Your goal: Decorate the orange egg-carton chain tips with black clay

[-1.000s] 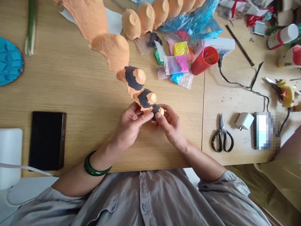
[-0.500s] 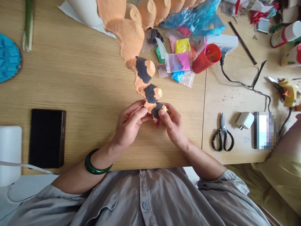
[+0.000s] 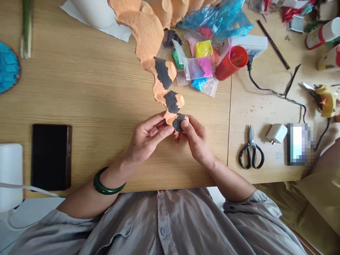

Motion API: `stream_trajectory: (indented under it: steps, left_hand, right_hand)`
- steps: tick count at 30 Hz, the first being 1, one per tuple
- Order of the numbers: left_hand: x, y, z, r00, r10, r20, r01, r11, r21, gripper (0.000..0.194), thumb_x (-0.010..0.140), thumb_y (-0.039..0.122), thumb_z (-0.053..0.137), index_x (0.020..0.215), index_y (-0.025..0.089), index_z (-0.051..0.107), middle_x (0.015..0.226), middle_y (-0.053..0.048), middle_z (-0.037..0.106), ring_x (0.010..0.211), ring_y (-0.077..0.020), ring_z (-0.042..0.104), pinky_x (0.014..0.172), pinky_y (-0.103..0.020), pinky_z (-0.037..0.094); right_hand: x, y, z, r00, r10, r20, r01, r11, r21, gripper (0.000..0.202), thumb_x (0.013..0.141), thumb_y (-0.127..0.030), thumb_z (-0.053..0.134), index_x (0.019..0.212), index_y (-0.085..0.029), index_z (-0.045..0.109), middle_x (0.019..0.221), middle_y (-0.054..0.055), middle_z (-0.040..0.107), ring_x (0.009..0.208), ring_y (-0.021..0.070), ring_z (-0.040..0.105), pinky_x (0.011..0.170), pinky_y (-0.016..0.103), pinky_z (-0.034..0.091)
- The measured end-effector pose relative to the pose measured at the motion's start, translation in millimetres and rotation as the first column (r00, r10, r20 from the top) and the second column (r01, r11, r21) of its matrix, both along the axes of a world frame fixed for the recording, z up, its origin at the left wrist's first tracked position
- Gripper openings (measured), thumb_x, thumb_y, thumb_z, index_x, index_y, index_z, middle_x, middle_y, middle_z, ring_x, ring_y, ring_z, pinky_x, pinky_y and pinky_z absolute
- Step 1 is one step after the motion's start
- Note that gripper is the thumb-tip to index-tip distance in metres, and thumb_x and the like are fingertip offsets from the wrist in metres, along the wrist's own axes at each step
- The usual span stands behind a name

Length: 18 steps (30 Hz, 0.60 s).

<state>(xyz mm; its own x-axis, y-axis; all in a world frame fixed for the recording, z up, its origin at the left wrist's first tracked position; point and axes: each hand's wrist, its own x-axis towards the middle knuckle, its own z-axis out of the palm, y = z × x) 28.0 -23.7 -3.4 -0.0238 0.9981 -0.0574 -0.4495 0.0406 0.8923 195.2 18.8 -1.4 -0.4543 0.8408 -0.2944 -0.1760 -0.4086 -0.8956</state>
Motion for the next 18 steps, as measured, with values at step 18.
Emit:
stream_trajectory:
  steps: [18]
  left_hand:
    - [2.8,-3.3,1.6,0.996,0.084,-0.022,-0.085,0.994,-0.065,0.019,0.092,0.024,0.097,0.109,0.024,0.090,0.105,-0.003,0.088,0.090,-0.0171,0.082,0.080,-0.026,0.070]
  right_hand:
    - [-2.9,-4.0,-2.7,0.999,-0.009,0.038,0.008,1.000,0.024,0.060,0.093,-0.076,0.086,0.117,-0.027,0.063,0.075,-0.006,0.066,0.064,0.0131,0.061,0.059,0.028,0.057]
